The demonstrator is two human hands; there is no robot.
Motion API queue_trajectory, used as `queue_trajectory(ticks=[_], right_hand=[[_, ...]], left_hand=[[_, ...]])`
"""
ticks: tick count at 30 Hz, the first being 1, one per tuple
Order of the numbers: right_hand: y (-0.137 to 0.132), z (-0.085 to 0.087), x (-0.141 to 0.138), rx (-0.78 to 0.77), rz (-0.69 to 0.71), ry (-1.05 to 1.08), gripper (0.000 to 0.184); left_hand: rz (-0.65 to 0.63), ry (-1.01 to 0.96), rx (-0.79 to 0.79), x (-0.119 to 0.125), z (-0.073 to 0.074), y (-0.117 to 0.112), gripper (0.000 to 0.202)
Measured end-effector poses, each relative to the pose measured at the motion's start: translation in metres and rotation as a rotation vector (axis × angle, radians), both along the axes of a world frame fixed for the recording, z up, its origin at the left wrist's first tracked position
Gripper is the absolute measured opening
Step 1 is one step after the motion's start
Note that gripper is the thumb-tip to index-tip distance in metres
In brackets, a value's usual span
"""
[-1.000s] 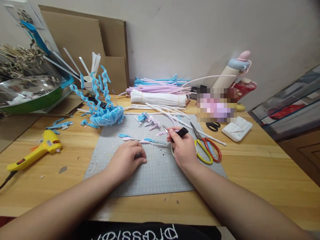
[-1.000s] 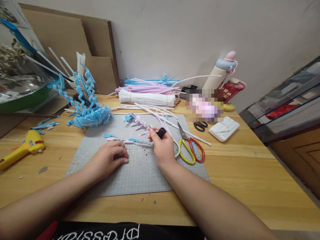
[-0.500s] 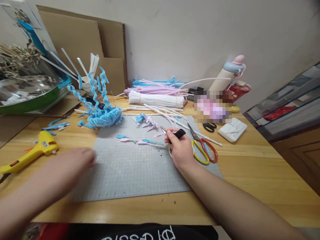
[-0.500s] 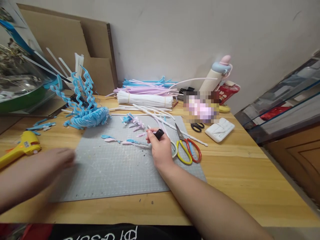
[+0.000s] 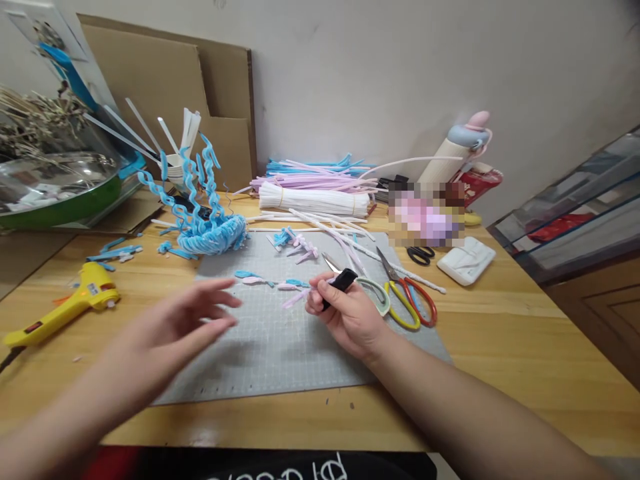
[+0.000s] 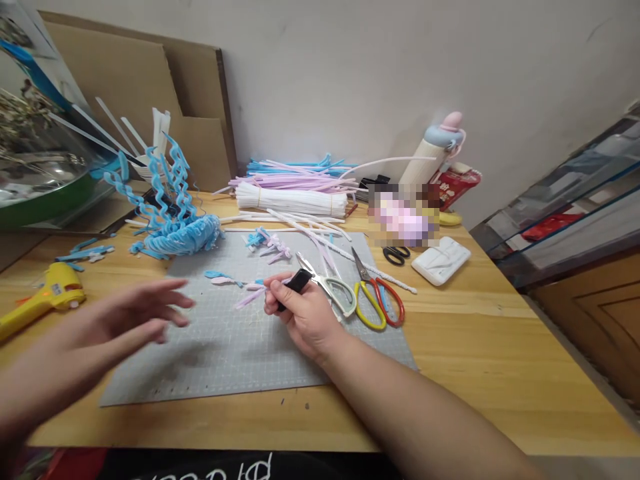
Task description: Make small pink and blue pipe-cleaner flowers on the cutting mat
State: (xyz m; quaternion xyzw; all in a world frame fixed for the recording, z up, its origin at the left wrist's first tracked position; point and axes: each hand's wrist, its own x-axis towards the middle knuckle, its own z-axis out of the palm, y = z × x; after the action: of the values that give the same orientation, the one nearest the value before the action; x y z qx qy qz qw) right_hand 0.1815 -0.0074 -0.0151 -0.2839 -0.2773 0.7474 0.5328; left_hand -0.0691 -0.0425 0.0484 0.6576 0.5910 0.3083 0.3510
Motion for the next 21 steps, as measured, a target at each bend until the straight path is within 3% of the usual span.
queue_trajectory(ticks=[2,3,6,12,15,18,21], right_hand=[[-0.002,0.002,0.000,-0.011,-0.006,0.014,0.018],[-0.002,0.002,0.000,-0.020,-0.022,0.016,0.018],[0.002,0.000,0.002,-0.044,-0.080,-0.009,0.020],[0.008,-0.009,0.002,-0.051,-0.223,-0.165,0.022],[0.008,-0.010,0.001,-0.097,-0.268,-0.180,0.023],[0.007,-0.008,0.000,-0.115,-0.253,-0.210,0.023],[0.002,-0.005,-0.004,-0.085,-0.200,-0.259,0.024]], left_hand=[[-0.113,-0.159,-0.101,0.042,-0.007,0.013,0.040],[-0.120,-0.182,-0.075,0.060,-0.011,0.019,0.038],[-0.122,-0.190,-0.035,0.091,-0.025,0.032,0.027],[-0.114,-0.113,0.032,0.083,-0.039,0.039,0.018],[0.006,-0.010,0.044,0.070,-0.040,0.045,0.020],[0.109,0.079,0.094,0.062,-0.041,0.052,0.019],[0.040,-0.037,0.057,0.065,-0.043,0.052,0.020]])
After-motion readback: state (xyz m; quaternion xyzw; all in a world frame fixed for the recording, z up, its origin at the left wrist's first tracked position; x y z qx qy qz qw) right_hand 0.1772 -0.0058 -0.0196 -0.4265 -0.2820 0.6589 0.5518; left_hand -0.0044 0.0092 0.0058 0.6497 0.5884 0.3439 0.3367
